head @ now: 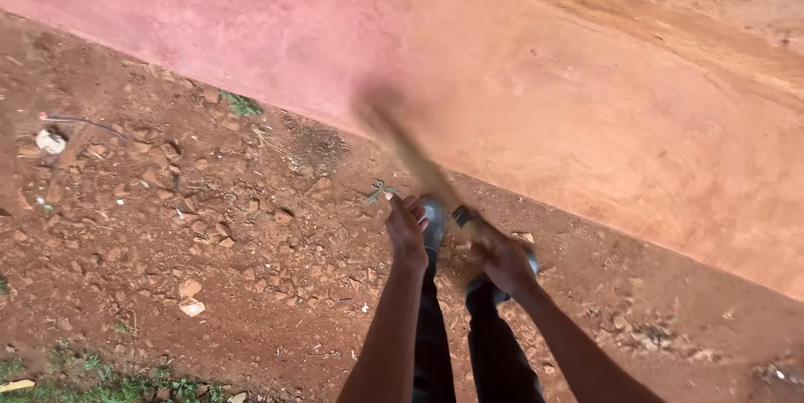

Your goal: The recorder uses a handheld stick broom to sweep dirt and debris off a building ledge and the ground.

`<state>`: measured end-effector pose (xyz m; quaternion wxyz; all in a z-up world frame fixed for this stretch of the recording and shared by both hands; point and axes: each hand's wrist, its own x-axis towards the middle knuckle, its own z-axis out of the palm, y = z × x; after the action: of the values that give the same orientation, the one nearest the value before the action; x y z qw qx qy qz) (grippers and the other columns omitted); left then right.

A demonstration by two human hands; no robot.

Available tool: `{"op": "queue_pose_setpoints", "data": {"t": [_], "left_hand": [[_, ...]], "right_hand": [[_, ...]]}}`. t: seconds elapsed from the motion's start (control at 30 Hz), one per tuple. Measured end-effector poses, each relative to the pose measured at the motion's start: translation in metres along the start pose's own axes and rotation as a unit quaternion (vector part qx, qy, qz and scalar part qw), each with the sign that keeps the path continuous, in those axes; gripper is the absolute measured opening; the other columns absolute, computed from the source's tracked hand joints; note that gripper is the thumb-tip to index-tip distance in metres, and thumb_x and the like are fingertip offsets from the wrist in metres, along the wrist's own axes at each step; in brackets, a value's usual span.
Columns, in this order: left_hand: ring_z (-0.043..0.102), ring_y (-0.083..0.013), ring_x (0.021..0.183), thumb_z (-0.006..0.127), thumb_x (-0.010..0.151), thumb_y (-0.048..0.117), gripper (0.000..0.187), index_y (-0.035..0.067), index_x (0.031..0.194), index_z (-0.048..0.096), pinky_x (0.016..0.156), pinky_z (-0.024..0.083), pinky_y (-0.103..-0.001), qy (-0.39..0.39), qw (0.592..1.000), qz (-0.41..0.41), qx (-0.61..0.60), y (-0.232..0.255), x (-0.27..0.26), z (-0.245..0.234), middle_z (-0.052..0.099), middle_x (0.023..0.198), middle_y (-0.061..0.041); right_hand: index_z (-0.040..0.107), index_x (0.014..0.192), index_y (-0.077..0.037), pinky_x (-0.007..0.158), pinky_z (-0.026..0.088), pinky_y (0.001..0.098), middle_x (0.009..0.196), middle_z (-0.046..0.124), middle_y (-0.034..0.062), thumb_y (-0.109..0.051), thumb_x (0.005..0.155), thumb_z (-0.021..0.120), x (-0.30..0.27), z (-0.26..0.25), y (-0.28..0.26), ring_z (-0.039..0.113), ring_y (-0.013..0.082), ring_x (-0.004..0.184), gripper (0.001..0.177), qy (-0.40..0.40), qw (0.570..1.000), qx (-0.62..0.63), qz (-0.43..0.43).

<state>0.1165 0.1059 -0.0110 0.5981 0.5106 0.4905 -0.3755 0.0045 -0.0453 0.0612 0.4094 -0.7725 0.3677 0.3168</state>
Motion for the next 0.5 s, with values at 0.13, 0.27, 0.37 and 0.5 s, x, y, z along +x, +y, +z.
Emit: {"op": "queue_pose_setpoints", "data": {"t": [0.13,0.27,0.37,0.5], "left_hand": [[0.064,-0.019,0.099,0.029,0.102,0.061,0.079,-0.005,0.133,0.061,0.092,0.052,-0.038,-0.006,1.0,0.007,0.004,-0.015,0.012,-0.003,0.067,0.115,-0.011],[0.062,-0.0205,0.096,0.033,0.103,0.059,0.076,-0.005,0.129,0.063,0.089,0.052,-0.039,0.002,0.999,0.0,0.048,-0.028,0.015,-0.006,0.067,0.111,-0.012],[0.06,-0.0203,0.094,0.033,0.104,0.058,0.075,-0.006,0.127,0.066,0.086,0.051,-0.039,0.0,0.997,0.004,0.074,-0.038,0.021,-0.003,0.065,0.106,-0.011],[0.059,-0.0182,0.091,0.032,0.106,0.056,0.072,-0.004,0.125,0.066,0.083,0.05,-0.037,-0.004,0.996,0.008,0.087,-0.028,0.007,-0.004,0.063,0.1,-0.008]], "right_hand": [[0.042,0.156,-0.033,0.051,0.056,0.0331,0.1,0.073,0.0151,-0.018,0.095,0.068,0.004,0.006,-0.001,0.063,0.0154,0.06,0.068,0.147,0.97,0.143,0.133],[0.038,0.158,-0.03,0.052,0.055,0.0383,0.105,0.07,0.0184,-0.012,0.093,0.067,0.02,0.021,0.036,0.056,0.015,0.055,0.074,0.117,0.951,0.235,0.166],[0.038,0.158,-0.03,0.055,0.058,0.034,0.108,0.07,0.0108,-0.014,0.094,0.067,0.013,-0.01,0.004,0.058,0.0124,0.053,0.072,-0.018,0.993,0.095,0.066],[0.041,0.156,-0.029,0.056,0.057,0.0322,0.106,0.072,0.0045,-0.021,0.098,0.063,0.007,-0.03,-0.028,0.058,0.0134,0.056,0.063,-0.027,0.997,0.033,0.063]]}}
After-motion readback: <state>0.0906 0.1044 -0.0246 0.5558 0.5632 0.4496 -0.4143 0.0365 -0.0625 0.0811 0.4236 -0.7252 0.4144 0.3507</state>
